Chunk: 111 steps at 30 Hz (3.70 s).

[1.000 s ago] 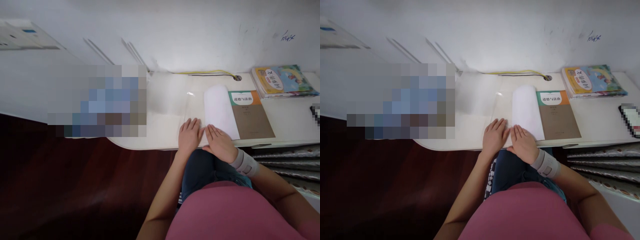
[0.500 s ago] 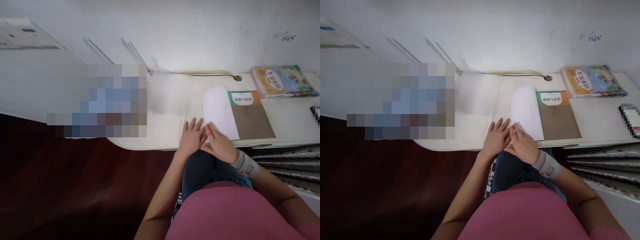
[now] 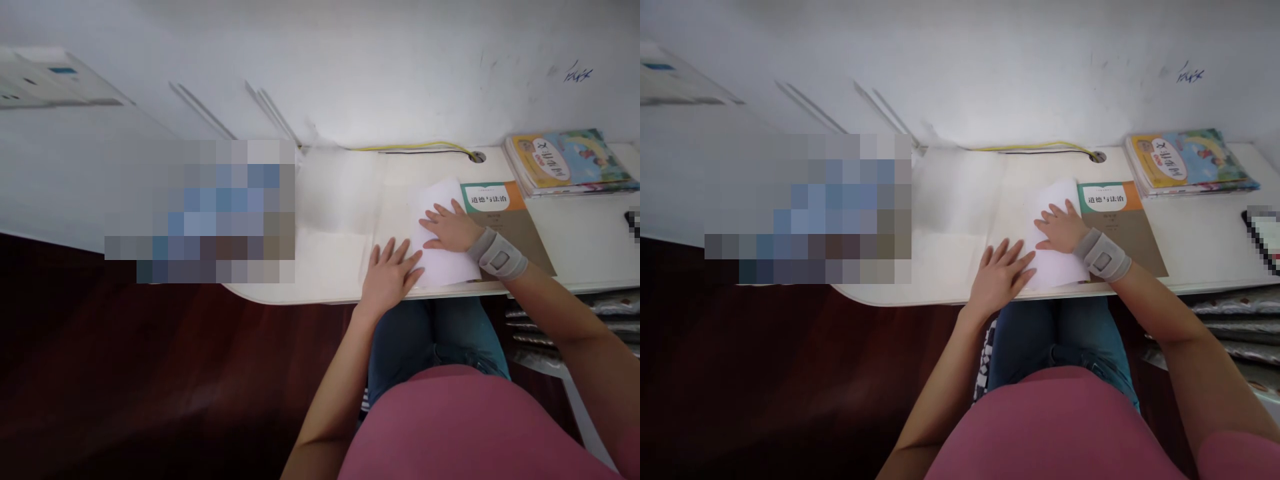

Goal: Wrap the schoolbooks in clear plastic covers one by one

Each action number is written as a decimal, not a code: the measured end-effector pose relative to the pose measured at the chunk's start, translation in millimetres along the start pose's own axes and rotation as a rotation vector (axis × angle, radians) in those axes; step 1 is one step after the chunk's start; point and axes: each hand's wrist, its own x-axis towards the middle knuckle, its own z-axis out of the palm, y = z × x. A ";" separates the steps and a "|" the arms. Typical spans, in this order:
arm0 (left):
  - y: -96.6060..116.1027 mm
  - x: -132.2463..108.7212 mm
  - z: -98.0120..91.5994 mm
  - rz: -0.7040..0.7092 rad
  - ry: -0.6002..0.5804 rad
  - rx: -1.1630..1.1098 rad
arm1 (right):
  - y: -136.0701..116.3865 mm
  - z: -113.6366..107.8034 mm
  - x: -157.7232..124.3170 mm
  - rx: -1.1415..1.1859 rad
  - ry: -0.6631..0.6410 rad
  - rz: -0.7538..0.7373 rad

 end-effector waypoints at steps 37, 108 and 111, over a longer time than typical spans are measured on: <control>9.3 2.9 -0.9 -0.096 0.071 0.006 | 7.7 67.0 -86.2 0.429 0.459 0.172; 98.2 54.7 15.1 -0.051 -0.061 0.066 | -17.7 74.0 -96.4 0.095 0.504 0.464; 96.1 50.4 18.9 -0.070 -0.050 0.087 | -18.1 74.1 -95.3 0.077 0.501 0.469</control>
